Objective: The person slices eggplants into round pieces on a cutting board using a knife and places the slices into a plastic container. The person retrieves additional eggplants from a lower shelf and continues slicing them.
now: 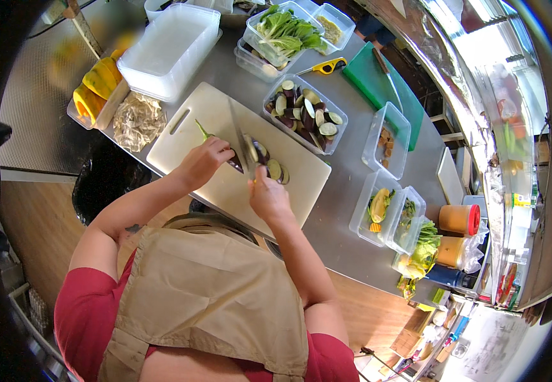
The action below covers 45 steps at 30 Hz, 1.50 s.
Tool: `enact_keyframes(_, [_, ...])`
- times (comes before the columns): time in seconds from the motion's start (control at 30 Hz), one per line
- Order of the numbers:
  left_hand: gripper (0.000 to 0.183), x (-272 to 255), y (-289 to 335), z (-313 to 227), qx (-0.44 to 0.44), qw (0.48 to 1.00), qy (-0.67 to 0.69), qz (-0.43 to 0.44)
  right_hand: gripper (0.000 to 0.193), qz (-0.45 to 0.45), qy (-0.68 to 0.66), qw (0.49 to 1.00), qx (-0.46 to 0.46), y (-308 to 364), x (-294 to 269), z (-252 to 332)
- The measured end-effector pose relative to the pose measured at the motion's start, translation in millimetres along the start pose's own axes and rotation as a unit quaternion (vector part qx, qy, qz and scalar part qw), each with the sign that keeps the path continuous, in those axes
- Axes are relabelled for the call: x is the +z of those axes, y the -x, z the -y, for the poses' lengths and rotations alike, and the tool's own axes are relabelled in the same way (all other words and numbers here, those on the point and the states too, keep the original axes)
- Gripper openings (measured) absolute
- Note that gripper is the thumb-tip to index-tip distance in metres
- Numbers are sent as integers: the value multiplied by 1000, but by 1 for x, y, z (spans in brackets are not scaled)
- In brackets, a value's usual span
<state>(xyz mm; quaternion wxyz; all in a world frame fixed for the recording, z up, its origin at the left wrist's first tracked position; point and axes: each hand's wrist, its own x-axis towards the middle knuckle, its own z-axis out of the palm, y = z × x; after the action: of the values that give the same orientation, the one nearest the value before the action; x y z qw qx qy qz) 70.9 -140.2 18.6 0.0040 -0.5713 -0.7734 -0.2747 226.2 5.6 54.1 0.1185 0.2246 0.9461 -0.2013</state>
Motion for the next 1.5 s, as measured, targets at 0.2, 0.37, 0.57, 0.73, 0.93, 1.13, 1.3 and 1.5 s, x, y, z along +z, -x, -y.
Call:
enact_keyframes(0.2, [21, 0, 1, 2, -22, 999, -21, 26, 29, 117, 34, 993, 8, 52, -38, 15])
enact_keyframes(0.37, [18, 5, 5, 6, -9, 1000, -19, 11, 26, 127, 31, 991, 40, 66, -15, 5])
enact_keyframes(0.57, [18, 0, -3, 12, 25, 1000, 1, -1, 28, 25, 2, 1000, -2, -4, 17, 14])
enact_keyframes(0.73, [16, -7, 2, 24, 13, 999, -33, 10, 28, 48, 25, 999, 4, 5, -18, 30])
enact_keyframes(0.93, [14, -2, 4, 28, -1, 999, -29, 14, 25, 113, 23, 993, 21, 43, -16, 26])
enact_keyframes(1.13, [19, -13, 0, 27, 1, 999, 31, 36, 28, 41, 0, 999, -29, -18, 20, 27])
enact_keyframes(1.3, [25, -17, 8, 46, 20, 999, -20, -15, 28, 1, -6, 1000, -7, -26, -2, 33])
enact_keyframes(1.5, [25, -18, 10, 42, -3, 1000, 7, 28, 25, 60, 37, 997, -11, 16, -25, 42])
